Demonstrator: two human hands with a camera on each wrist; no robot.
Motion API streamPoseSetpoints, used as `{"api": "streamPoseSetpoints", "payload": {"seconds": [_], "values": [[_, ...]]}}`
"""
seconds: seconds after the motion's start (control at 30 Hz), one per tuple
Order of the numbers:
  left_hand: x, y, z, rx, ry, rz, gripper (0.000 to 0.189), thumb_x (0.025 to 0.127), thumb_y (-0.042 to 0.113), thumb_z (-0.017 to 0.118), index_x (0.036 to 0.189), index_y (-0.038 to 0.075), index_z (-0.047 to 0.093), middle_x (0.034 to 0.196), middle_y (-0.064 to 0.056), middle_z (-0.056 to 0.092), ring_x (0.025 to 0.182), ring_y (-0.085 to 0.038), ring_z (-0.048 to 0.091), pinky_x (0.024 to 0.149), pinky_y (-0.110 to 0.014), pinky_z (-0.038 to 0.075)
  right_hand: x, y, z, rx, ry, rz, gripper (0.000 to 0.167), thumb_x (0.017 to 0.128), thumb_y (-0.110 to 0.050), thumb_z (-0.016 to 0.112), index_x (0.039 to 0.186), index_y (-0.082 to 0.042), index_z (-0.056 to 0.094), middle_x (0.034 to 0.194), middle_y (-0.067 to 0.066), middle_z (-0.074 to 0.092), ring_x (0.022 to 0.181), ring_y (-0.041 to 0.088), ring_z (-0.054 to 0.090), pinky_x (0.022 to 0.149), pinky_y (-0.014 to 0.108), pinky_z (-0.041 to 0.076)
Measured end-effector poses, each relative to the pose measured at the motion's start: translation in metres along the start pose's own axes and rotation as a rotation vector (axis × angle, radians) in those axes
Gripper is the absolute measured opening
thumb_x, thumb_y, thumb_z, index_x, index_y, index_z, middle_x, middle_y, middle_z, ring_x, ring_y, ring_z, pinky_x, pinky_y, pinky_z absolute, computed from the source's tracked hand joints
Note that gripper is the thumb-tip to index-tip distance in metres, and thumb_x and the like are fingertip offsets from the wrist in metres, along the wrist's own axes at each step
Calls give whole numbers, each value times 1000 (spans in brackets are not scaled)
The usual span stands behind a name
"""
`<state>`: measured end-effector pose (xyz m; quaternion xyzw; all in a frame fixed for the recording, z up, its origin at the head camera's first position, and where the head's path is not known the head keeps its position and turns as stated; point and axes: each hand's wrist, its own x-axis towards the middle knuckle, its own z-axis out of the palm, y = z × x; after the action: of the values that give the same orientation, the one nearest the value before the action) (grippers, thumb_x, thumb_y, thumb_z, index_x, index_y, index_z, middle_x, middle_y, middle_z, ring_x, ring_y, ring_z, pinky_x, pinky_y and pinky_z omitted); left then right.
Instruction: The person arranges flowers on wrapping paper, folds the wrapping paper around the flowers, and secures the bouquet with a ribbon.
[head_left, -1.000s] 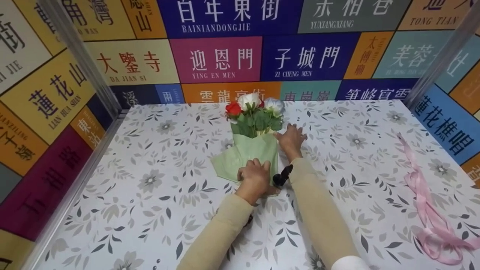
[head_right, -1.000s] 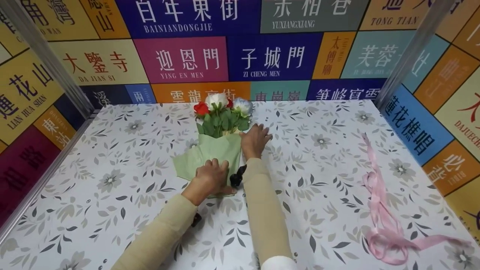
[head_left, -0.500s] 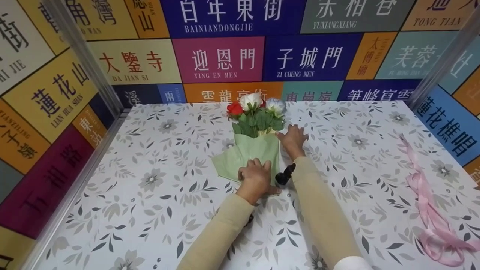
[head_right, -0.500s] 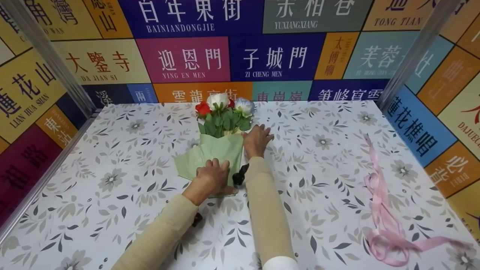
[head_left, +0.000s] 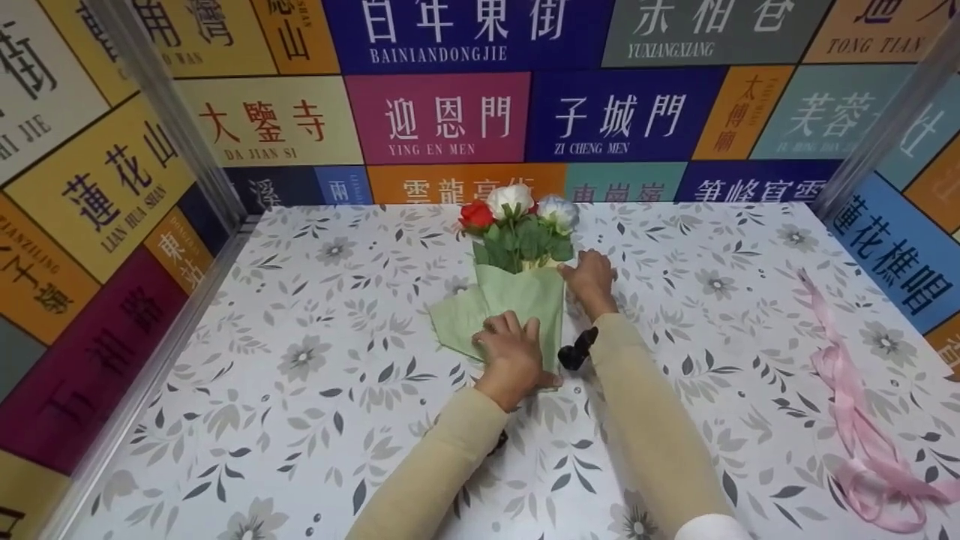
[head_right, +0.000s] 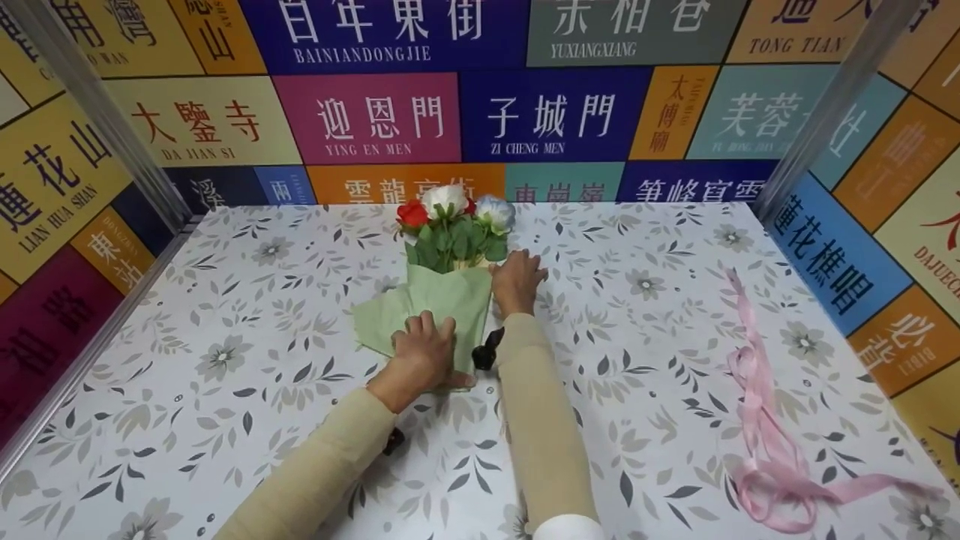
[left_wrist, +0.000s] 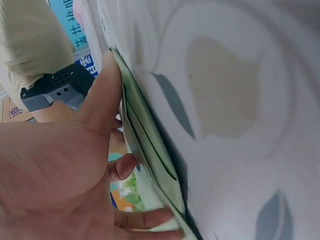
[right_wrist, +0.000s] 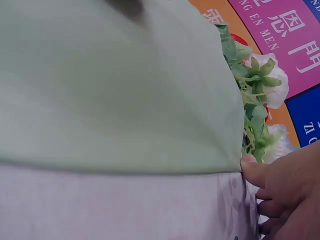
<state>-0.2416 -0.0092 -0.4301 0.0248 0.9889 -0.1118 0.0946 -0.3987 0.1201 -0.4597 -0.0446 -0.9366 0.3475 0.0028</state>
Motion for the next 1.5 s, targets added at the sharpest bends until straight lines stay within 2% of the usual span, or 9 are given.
{"api": "streamPoseSetpoints", "payload": {"seconds": [0.1,0.23,0.4,0.57,0.8,1.0,1.17,1.37,1.5], "values": [[2,-2,1,-67,-40,-7,102,70,88,58,137,14,37,152,-21,37,144,-39,39,102,-51,49,-1,5,-5,61,-41,-10,63,100,-30,60,145,10,43,151,28,45,141,43,40,119,53,30],[4,-4,-1,-163,-118,-11,121,72,85,61,160,16,16,163,-25,24,152,-40,28,111,-53,43,-2,10,-16,136,-103,10,64,102,-32,56,148,9,39,155,27,40,145,42,37,118,50,35],[3,-3,-5,-166,-176,-12,121,74,85,59,163,21,6,164,-28,16,154,-38,21,115,-51,39,-5,15,-27,173,-192,79,68,102,-38,53,154,1,34,161,19,34,149,37,33,119,49,34],[2,-6,-8,-128,-142,-12,121,73,86,59,163,21,11,163,-28,21,153,-38,25,111,-52,43,-7,18,-37,179,-296,49,68,101,-35,55,156,-3,30,164,15,29,153,34,24,123,47,27],[7,-20,-2,-81,-71,48,119,74,89,52,162,19,16,160,-30,28,150,-41,31,107,-62,43,-12,25,-42,36,-377,-73,64,97,-20,59,153,1,36,166,19,20,155,37,16,126,46,18],[10,-33,7,-115,11,86,121,73,88,56,162,17,17,157,-31,33,147,-43,36,101,-66,46,-23,27,-41,-99,-361,-198,60,96,-19,63,148,3,44,161,27,27,149,45,28,123,52,25],[13,-41,12,-87,49,116,119,73,88,54,162,21,14,154,-33,37,144,-43,41,97,-65,50,-38,32,-46,-78,-370,-218,56,93,-9,62,146,2,47,159,27,33,146,47,32,120,54,29],[21,-54,14,-122,-42,112,116,74,87,55,163,27,10,158,-34,28,149,-45,31,101,-68,45,-58,42,-59,-105,-361,-195,55,95,-8,57,148,-2,45,163,23,27,147,46,31,121,56,27],[24,-69,17,-186,-84,105,116,75,84,58,163,28,7,160,-35,22,150,-46,26,102,-71,42,-70,48,-71,-202,-301,-246,54,93,-4,55,146,-1,48,162,24,28,147,47,31,118,65,23]]}}
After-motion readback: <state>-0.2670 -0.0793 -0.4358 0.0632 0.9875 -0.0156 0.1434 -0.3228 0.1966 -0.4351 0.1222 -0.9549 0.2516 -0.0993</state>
